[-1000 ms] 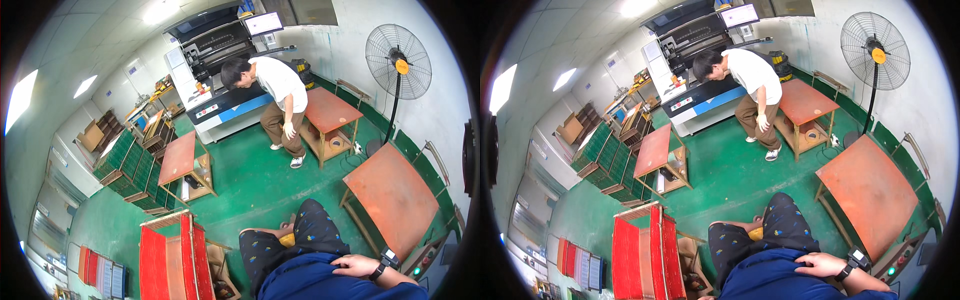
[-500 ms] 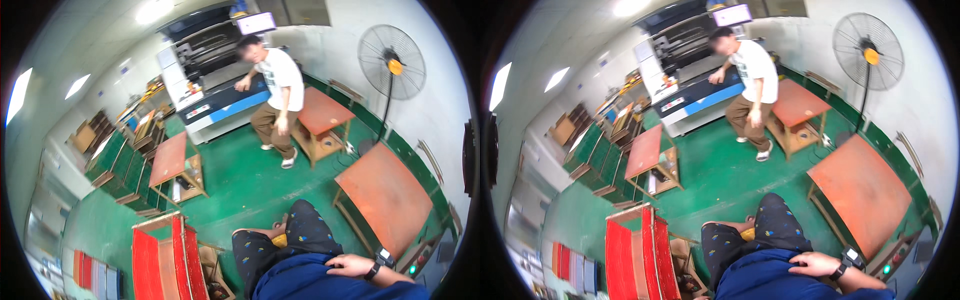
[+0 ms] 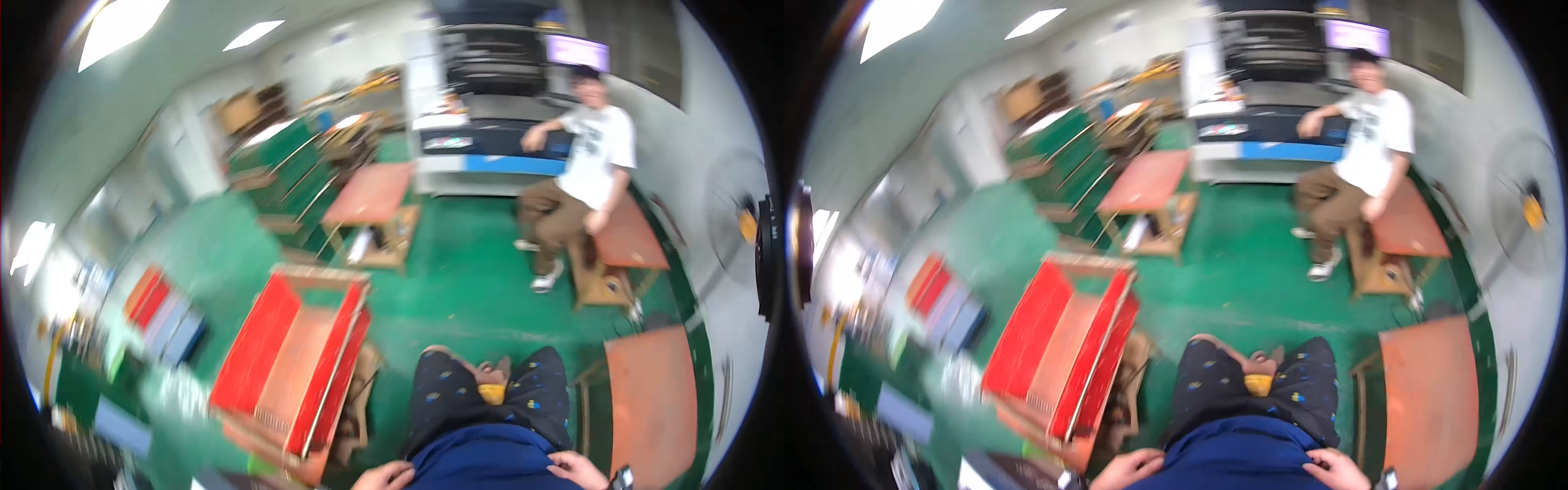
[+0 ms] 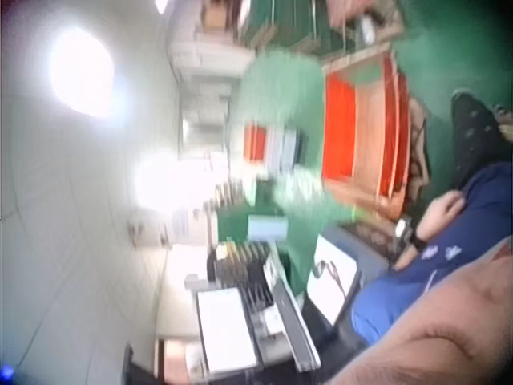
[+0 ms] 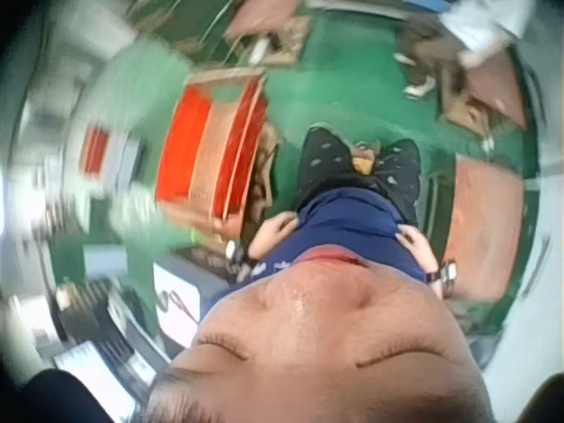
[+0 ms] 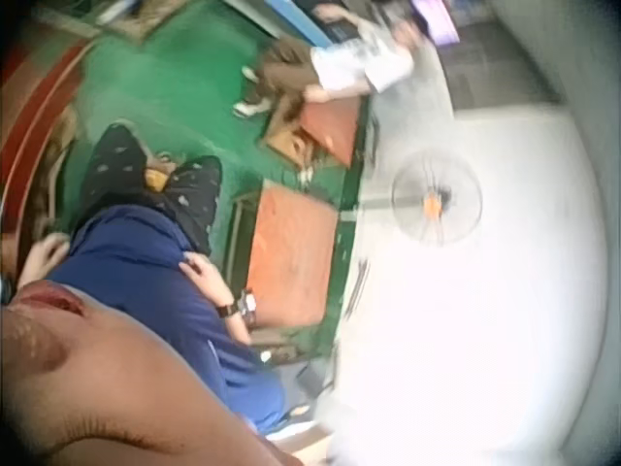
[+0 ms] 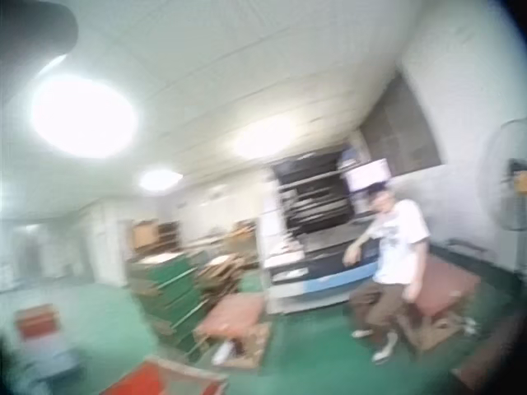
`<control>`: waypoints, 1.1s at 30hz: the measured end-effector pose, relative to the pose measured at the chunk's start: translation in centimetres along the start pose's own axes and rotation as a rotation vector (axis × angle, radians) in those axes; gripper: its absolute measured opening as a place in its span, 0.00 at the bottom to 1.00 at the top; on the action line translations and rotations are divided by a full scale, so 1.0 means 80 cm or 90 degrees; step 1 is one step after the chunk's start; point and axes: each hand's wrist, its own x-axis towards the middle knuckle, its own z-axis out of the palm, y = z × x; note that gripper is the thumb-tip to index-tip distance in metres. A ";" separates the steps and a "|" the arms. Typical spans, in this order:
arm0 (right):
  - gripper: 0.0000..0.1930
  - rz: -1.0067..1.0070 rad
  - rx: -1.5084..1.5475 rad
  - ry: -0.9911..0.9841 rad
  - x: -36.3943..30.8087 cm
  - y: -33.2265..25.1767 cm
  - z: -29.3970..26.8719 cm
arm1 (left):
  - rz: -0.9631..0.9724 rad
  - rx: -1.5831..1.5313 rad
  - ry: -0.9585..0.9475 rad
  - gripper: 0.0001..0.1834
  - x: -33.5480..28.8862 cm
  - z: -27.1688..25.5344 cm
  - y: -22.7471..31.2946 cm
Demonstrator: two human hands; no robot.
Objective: Operating a machine to process and organize printed circuit boards.
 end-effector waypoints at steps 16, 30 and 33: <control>0.30 0.032 -0.190 0.005 -0.024 0.018 -0.006 | -0.071 -0.131 -0.027 0.18 0.030 0.009 -0.046; 0.31 0.047 -0.167 0.004 -0.022 0.011 -0.007 | -0.080 -0.111 -0.019 0.18 0.029 0.002 -0.035; 0.31 0.032 -0.170 0.020 -0.025 0.017 -0.007 | -0.083 -0.107 -0.018 0.18 0.027 0.003 -0.033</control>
